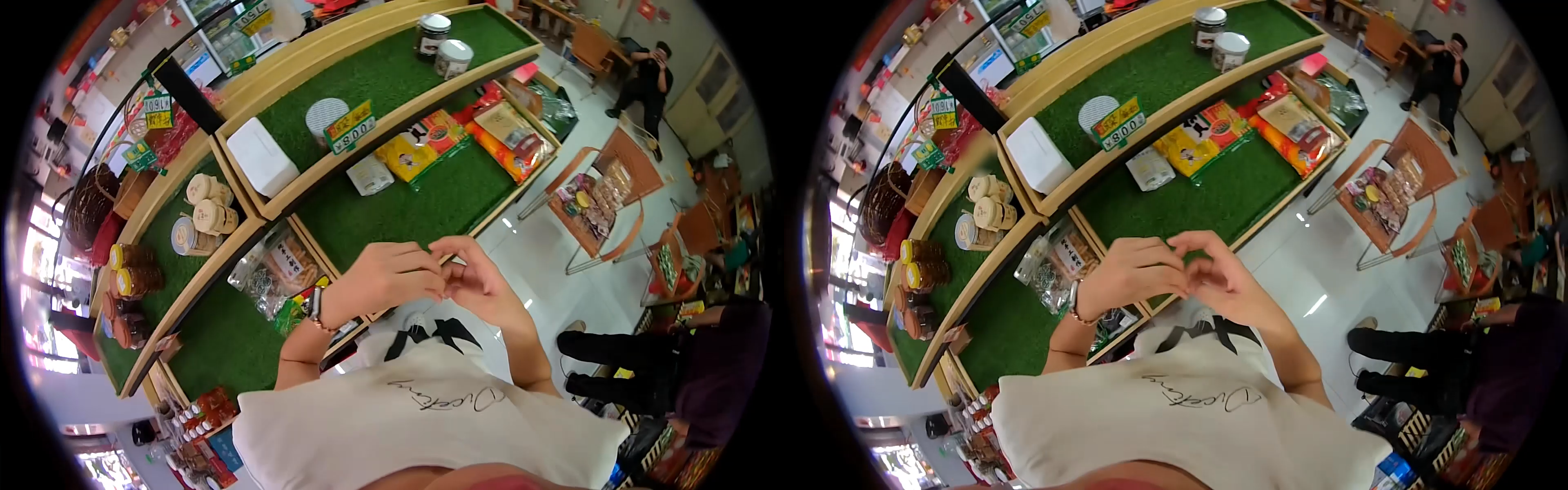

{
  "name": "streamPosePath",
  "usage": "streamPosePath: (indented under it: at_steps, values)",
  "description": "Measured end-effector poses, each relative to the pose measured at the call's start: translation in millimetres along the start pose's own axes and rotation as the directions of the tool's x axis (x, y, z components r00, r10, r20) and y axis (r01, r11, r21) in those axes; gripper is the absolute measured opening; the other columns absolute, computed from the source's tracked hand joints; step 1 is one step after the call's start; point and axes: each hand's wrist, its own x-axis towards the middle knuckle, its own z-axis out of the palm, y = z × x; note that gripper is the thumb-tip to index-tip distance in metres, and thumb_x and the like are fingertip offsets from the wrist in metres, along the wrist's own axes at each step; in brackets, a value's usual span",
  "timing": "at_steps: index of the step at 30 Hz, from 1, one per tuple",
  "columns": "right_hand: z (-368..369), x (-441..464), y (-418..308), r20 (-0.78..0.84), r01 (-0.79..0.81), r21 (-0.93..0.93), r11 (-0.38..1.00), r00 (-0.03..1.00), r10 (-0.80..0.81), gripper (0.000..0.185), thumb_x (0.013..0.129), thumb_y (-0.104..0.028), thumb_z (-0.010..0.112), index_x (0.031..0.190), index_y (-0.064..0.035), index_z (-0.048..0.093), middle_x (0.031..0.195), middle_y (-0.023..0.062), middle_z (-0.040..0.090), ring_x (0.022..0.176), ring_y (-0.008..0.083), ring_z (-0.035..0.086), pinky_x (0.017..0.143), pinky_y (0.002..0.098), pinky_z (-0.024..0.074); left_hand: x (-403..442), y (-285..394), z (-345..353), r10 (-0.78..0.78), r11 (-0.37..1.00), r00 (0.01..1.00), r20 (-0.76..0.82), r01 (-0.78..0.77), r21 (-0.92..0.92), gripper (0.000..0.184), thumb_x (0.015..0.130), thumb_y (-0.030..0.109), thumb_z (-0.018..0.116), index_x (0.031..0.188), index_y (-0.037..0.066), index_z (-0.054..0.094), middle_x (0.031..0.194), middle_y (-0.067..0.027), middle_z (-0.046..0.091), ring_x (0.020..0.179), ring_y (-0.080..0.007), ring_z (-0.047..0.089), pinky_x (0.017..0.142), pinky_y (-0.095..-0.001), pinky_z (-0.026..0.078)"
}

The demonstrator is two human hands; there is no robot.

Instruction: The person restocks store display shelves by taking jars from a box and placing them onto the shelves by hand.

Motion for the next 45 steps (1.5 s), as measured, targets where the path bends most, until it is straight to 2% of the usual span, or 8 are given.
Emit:
streamPosePath:
  at_steps: [2, 16, 27, 35, 38, 39, 41, 45]
  values:
    - [-3, -1, 9, -0.041, 0.01, 0.0, 1.0, 0.999, -0.01, 0.056, 0.079, 0.011, 0.047, 0.131, -0.0062, 0.042, 0.114, 0.0031, 0.044, 0.087, 0.0094, 0.052, 0.079, 0.0242, 0.0443, -2, -3, 4, -0.037, 0.998, 0.994, 0.102, 0.031, 0.061, 0.013, 0.069, 0.016, 0.071, 0.079, 0.012, 0.064, 0.083, 0.0012, 0.061, 0.077, -0.0188, 0.06, 0.06, -0.029, 0.049]
    - [-11, 16, 21, 0.112, 0.005, -0.021, 1.0, 0.994, -0.003, 0.051, 0.08, 0.012, 0.047, 0.129, -0.0014, 0.043, 0.119, 0.0031, 0.048, 0.089, 0.0083, 0.053, 0.08, 0.0225, 0.0446, -29, -2, 14, -0.193, 0.98, 0.979, -0.07, 0.196, 0.031, 0.011, 0.072, 0.016, 0.073, 0.081, 0.013, 0.067, 0.081, -0.0001, 0.063, 0.076, -0.0193, 0.061, 0.063, -0.0299, 0.051]
    - [-80, 56, 27, 0.007, -0.055, 0.082, 0.995, 0.998, 0.054, 0.046, 0.08, 0.011, 0.047, 0.124, -0.0016, 0.045, 0.115, 0.0048, 0.051, 0.088, 0.012, 0.053, 0.078, 0.0246, 0.0434, 6, -78, 40, -0.322, 0.939, 0.945, 0.054, 0.326, -0.107, 0.013, 0.073, 0.016, 0.074, 0.083, 0.013, 0.066, 0.081, -0.0004, 0.063, 0.075, -0.0215, 0.061, 0.063, -0.0312, 0.05]
    - [-190, 147, 12, 0.106, -0.077, 0.144, 0.987, 0.992, 0.062, 0.042, 0.084, 0.007, 0.051, 0.124, -0.0019, 0.046, 0.116, 0.004, 0.052, 0.087, 0.0107, 0.054, 0.078, 0.0249, 0.0453, 68, -164, 63, -0.491, 0.87, 0.865, -0.103, 0.494, 0.006, 0.014, 0.073, 0.014, 0.075, 0.081, 0.01, 0.064, 0.083, -0.0042, 0.062, 0.078, -0.0229, 0.062, 0.065, -0.0316, 0.051]
    - [-250, 203, 5, -0.006, 0.066, -0.07, 0.995, 0.998, -0.067, 0.042, 0.083, 0.004, 0.057, 0.124, -0.0024, 0.046, 0.117, 0.0038, 0.053, 0.088, 0.0101, 0.055, 0.081, 0.0253, 0.0463, 102, -200, 71, -0.557, 0.819, 0.816, -0.153, 0.571, 0.063, 0.015, 0.074, 0.014, 0.074, 0.083, 0.01, 0.063, 0.085, -0.0045, 0.062, 0.08, -0.0237, 0.062, 0.067, -0.0325, 0.051]
    - [-270, 224, -1, -0.117, 0.109, -0.309, 0.945, 0.982, -0.151, 0.043, 0.083, 0.001, 0.061, 0.122, -0.0018, 0.046, 0.116, 0.0044, 0.053, 0.092, 0.0107, 0.056, 0.084, 0.0262, 0.0463, 114, -213, 74, -0.567, 0.807, 0.805, -0.172, 0.586, 0.08, 0.015, 0.074, 0.014, 0.074, 0.083, 0.01, 0.063, 0.086, -0.0046, 0.062, 0.081, -0.024, 0.062, 0.068, -0.0328, 0.051]
    - [-311, 274, -24, -0.133, 0.203, -0.674, 0.71, 0.912, -0.388, 0.052, 0.08, -0.009, 0.069, 0.125, -0.0009, 0.044, 0.122, 0.0122, 0.051, 0.106, 0.0223, 0.053, 0.093, 0.0339, 0.0427, 136, -241, 81, -0.571, 0.8, 0.796, -0.202, 0.594, 0.081, 0.016, 0.076, 0.015, 0.074, 0.086, 0.01, 0.063, 0.089, -0.0047, 0.063, 0.083, -0.0244, 0.062, 0.07, -0.0332, 0.051]
    - [-387, 375, -17, -0.051, 0.159, -0.95, 0.269, 0.771, -0.635, 0.086, 0.071, -0.031, 0.08, 0.137, 0.0005, 0.035, 0.135, 0.0239, 0.041, 0.126, 0.0407, 0.037, 0.105, 0.0469, 0.0307, 166, -288, 96, -0.615, 0.766, 0.755, -0.226, 0.641, 0.058, 0.017, 0.082, 0.02, 0.07, 0.091, 0.009, 0.061, 0.093, -0.0059, 0.063, 0.088, -0.0255, 0.062, 0.074, -0.0337, 0.051]
